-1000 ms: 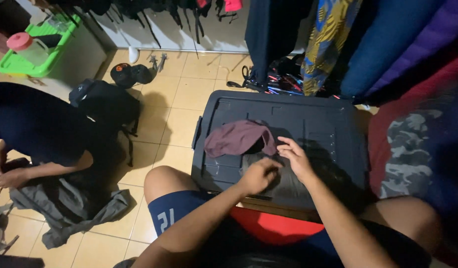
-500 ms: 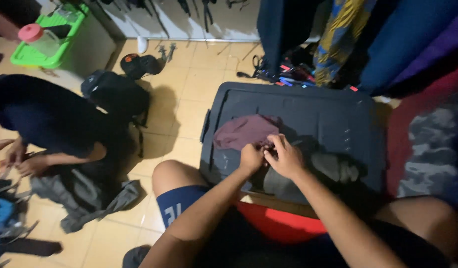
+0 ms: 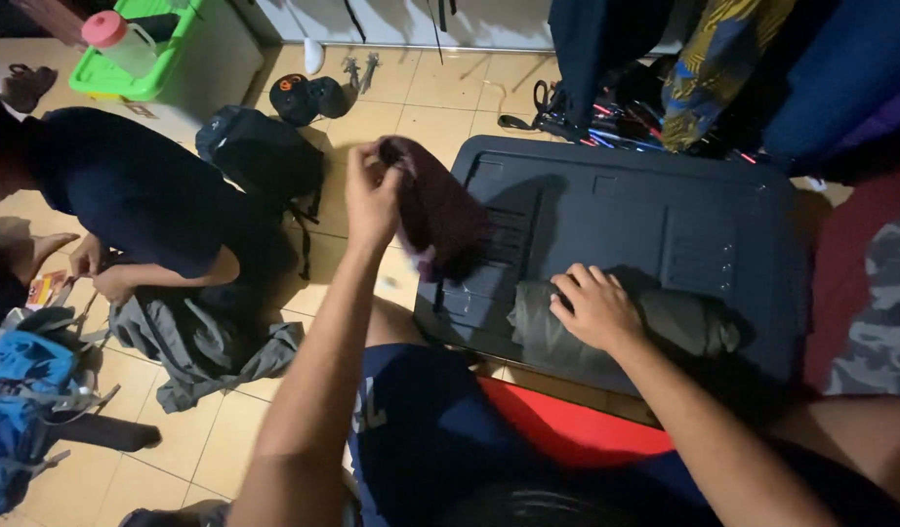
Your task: Rolling a garment tightly and stuffing it into a compression sack for storage
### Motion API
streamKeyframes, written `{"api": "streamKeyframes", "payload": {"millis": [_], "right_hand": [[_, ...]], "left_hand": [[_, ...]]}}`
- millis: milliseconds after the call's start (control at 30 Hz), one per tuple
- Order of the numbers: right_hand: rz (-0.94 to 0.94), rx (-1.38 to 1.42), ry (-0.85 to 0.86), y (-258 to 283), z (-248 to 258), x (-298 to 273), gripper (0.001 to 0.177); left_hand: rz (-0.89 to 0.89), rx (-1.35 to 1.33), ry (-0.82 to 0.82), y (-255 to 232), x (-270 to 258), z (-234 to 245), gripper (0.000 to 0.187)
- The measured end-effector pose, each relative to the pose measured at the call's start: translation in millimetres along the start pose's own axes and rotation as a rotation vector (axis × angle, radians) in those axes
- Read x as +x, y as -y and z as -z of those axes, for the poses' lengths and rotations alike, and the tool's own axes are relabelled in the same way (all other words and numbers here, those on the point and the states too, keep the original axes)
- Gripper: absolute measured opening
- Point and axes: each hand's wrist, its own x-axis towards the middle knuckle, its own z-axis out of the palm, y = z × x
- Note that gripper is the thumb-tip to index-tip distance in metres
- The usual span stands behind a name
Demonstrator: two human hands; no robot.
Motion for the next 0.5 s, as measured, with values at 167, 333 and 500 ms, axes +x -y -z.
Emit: {"api": "streamKeyframes", "payload": {"millis": [167, 333, 500], "right_hand": [[-0.032, 0.133, 0.069, 9, 31, -2, 0.063], [0.061, 0.225, -0.200, 6, 18, -11, 0.057], [0.059, 0.236, -0.230, 1, 18, -14, 0.047]], "left_hand": [[0.149, 0.691, 0.597, -21, -16, -39, 0.045], [-0.020, 0.303, 0.989, -33, -75, -101, 0.021], [0.046, 0.293, 1.174, 3, -100, -133, 0.025]]}}
